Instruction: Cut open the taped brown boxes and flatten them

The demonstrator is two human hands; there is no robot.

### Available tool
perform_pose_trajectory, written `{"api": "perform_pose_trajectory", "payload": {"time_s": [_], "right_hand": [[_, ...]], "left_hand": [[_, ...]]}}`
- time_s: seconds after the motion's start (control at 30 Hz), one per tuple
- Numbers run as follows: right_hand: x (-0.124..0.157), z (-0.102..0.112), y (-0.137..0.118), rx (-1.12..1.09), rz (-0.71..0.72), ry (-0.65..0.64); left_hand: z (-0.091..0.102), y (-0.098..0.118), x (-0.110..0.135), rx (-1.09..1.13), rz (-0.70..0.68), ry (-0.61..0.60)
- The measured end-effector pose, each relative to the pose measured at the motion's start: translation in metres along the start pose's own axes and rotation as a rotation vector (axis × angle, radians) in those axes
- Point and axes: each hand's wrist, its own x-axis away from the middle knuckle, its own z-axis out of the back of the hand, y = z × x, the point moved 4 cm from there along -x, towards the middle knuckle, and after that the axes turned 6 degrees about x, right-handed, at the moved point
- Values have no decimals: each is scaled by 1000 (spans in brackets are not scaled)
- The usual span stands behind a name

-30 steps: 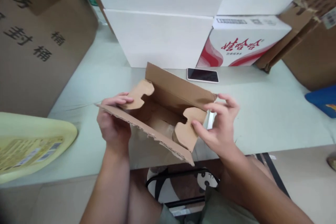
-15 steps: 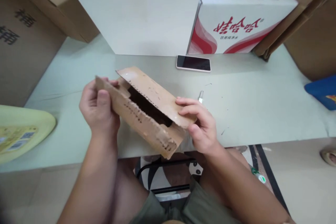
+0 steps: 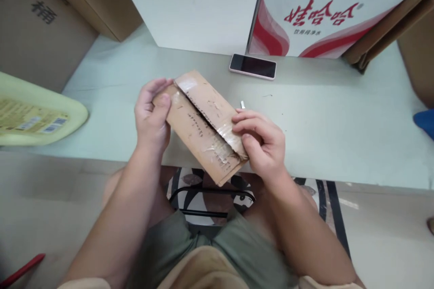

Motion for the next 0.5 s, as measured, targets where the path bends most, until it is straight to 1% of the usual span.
{"api": "perform_pose_trajectory", "payload": {"time_s": [0.13,0.23,0.37,0.5], "right_hand": [[12,25,4,15,-13,28],[20,38,8,8,-14,21],[24,46,12,10,-3,27],[22,45,13,-26,14,21]], "left_hand": [[-15,-6,19,1,62,16],[-21,-7,27,-24,68,18],[-22,0,28,-188,-8,-50],[-28,19,30,-434,-153,-122]]}}
